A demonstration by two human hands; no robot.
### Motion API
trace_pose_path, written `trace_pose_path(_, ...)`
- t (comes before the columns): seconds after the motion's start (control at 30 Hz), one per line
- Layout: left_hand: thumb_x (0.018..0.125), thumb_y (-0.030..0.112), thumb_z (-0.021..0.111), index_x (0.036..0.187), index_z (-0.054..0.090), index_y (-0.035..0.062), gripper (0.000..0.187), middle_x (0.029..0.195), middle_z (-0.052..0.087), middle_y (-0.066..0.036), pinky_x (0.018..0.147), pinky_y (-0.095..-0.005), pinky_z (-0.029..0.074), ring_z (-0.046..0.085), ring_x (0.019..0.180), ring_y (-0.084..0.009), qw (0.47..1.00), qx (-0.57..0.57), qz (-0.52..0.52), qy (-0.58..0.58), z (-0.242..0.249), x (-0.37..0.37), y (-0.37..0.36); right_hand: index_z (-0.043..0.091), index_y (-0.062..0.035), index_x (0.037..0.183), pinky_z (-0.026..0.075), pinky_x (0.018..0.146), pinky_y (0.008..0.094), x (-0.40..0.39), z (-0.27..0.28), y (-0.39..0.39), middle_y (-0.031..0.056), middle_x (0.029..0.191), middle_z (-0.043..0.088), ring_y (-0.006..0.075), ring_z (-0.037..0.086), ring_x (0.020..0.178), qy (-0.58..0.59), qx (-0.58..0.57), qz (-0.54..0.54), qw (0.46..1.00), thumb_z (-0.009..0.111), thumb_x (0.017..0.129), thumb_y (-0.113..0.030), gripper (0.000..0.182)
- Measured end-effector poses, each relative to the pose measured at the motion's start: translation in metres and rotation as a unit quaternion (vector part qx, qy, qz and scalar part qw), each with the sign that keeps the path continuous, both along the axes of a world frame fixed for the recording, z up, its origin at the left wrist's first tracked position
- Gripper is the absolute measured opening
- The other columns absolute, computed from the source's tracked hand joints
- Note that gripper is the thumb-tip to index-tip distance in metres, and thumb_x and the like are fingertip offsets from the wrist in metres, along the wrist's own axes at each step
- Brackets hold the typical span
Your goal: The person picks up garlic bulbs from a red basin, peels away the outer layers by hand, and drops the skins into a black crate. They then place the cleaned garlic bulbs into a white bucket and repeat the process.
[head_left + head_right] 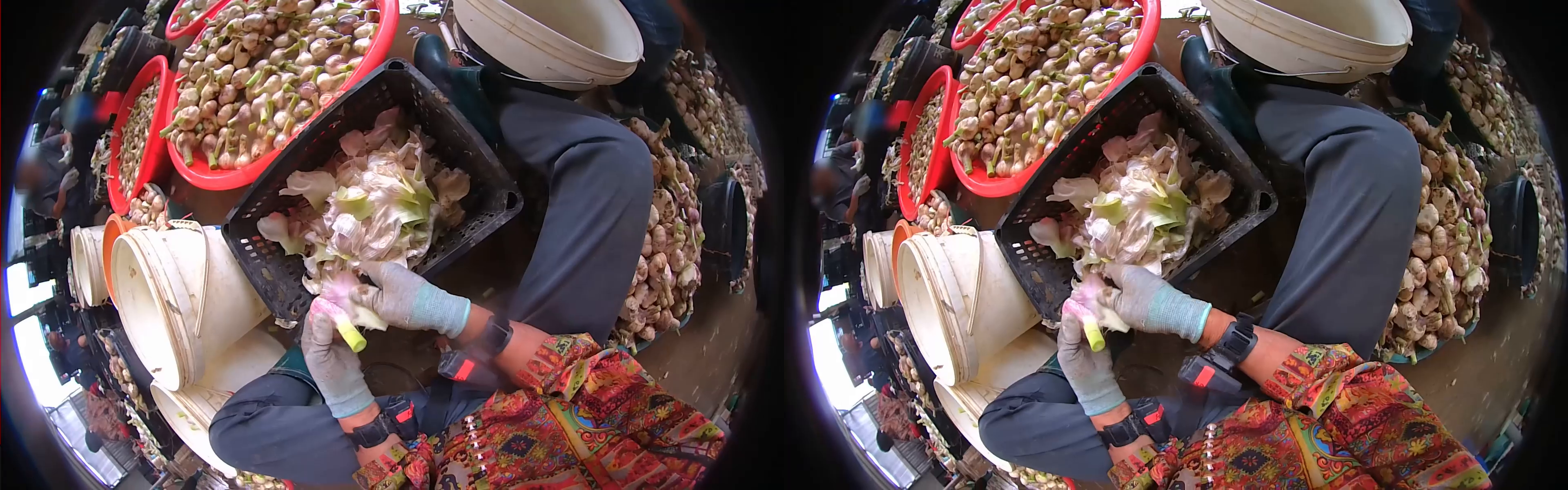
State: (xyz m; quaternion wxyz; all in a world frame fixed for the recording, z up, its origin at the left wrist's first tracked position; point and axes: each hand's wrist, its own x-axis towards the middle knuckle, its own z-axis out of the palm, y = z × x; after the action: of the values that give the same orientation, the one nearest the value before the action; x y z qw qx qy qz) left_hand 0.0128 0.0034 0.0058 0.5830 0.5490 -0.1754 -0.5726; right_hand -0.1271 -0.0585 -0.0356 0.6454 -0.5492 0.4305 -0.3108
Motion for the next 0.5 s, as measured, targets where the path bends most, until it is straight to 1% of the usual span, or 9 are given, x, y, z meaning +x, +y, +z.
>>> trace_pose_path(0.03, 0.091, 0.029, 0.062, 0.114, 0.053, -0.0021, 0.040, 0.103, 0.057, -0.006, 0.083, -0.0290, 0.046, 0.054, 0.091, -0.0147, 0.997, 0.014, 0.065, 0.039, -0.004, 0.000, 0.004, 0.053, 0.0028, 0.112, 0.048, 0.079, 0.0405, 0.004, -0.014, -0.006, 0.0250, 0.093, 0.063, 0.0355, 0.062, 0.088, 0.039, 0.032, -0.003, 0.999, 0.054, 0.088, -0.021, 0.034)
trace_pose_path(0.07, 0.091, 0.032, 0.060, 0.111, 0.052, -0.0006, 0.039, 0.100, 0.054, -0.007, 0.081, -0.0321, 0.047, 0.053, 0.088, -0.0185, 0.973, -0.073, 0.050, 0.211, -0.012, 0.012, 0.006, 0.054, 0.0023, 0.107, 0.049, 0.076, 0.0428, 0.004, -0.027, -0.016, 0.0246, 0.087, 0.063, 0.0377, 0.063, 0.084, 0.078, 0.061, -0.007, 0.995, 0.054, 0.087, -0.020, 0.030)
trace_pose_path(0.13, 0.091, 0.032, 0.060, 0.108, 0.052, 0.0015, 0.035, 0.095, 0.051, -0.006, 0.082, -0.0355, 0.048, 0.052, 0.084, -0.0208, 0.941, -0.185, 0.021, 0.282, 0.006, 0.016, 0.001, 0.056, -0.0010, 0.102, 0.049, 0.071, 0.0473, -0.010, -0.017, -0.027, 0.0236, 0.081, 0.062, 0.0416, 0.061, 0.078, 0.202, -0.061, -0.141, 0.967, 0.053, 0.084, -0.014, 0.022)
trace_pose_path(0.2, 0.092, 0.031, 0.059, 0.113, 0.052, 0.0019, 0.036, 0.102, 0.055, -0.008, 0.087, -0.0375, 0.047, 0.055, 0.092, -0.0225, 0.948, -0.179, 0.031, 0.262, 0.019, 0.021, 0.006, 0.056, -0.0027, 0.105, 0.049, 0.070, 0.0473, -0.017, -0.015, -0.031, 0.0229, 0.084, 0.062, 0.0406, 0.061, 0.082, 0.344, -0.199, -0.110, 0.911, 0.057, 0.084, -0.018, 0.026)
trace_pose_path(0.27, 0.093, 0.030, 0.057, 0.119, 0.050, 0.0045, 0.037, 0.105, 0.055, -0.011, 0.088, -0.0388, 0.041, 0.052, 0.098, -0.0238, 0.963, -0.145, 0.078, 0.214, 0.018, 0.017, 0.009, 0.057, -0.0026, 0.106, 0.049, 0.072, 0.0462, -0.023, 0.020, -0.029, 0.0226, 0.088, 0.063, 0.0404, 0.060, 0.087, 0.344, -0.208, -0.108, 0.909, 0.059, 0.085, -0.023, 0.029)
trace_pose_path(0.33, 0.094, 0.024, 0.053, 0.123, 0.049, 0.0019, 0.037, 0.118, 0.055, -0.016, 0.100, -0.0442, 0.037, 0.052, 0.110, -0.0275, 0.968, -0.141, 0.104, 0.182, 0.017, 0.009, 0.010, 0.058, -0.0025, 0.107, 0.048, 0.074, 0.0450, -0.022, 0.035, -0.022, 0.0224, 0.092, 0.064, 0.0401, 0.060, 0.092, 0.350, -0.210, -0.105, 0.907, 0.060, 0.086, -0.028, 0.033)
trace_pose_path(0.37, 0.094, 0.024, 0.054, 0.123, 0.050, 0.0016, 0.036, 0.117, 0.056, -0.016, 0.099, -0.0433, 0.039, 0.054, 0.109, -0.0266, 0.971, -0.150, 0.082, 0.168, 0.014, 0.007, 0.008, 0.059, -0.0021, 0.106, 0.049, 0.075, 0.0429, -0.020, 0.034, -0.015, 0.0209, 0.093, 0.065, 0.0380, 0.061, 0.092, 0.208, -0.161, -0.047, 0.964, 0.062, 0.086, -0.033, 0.037)
trace_pose_path(0.43, 0.092, 0.019, 0.058, 0.120, 0.051, -0.0001, 0.035, 0.117, 0.057, -0.014, 0.096, -0.0392, 0.043, 0.056, 0.106, -0.0237, 0.986, -0.140, 0.058, 0.077, 0.008, 0.002, 0.005, 0.062, -0.0006, 0.103, 0.049, 0.076, 0.0366, -0.023, 0.071, -0.007, 0.0182, 0.089, 0.065, 0.0304, 0.062, 0.085, -0.065, 0.013, 0.064, 0.996, 0.062, 0.087, -0.043, 0.046)
trace_pose_path(0.5, 0.088, 0.013, 0.063, 0.116, 0.051, -0.0004, 0.034, 0.111, 0.058, -0.012, 0.091, -0.0341, 0.046, 0.057, 0.100, -0.0198, 0.989, -0.121, 0.073, -0.037, 0.007, -0.006, 0.004, 0.062, 0.0002, 0.102, 0.048, 0.075, 0.0361, -0.015, 0.065, -0.006, 0.0181, 0.083, 0.064, 0.0280, 0.061, 0.078, -0.025, 0.088, 0.091, 0.992, 0.065, 0.085, -0.034, 0.038)
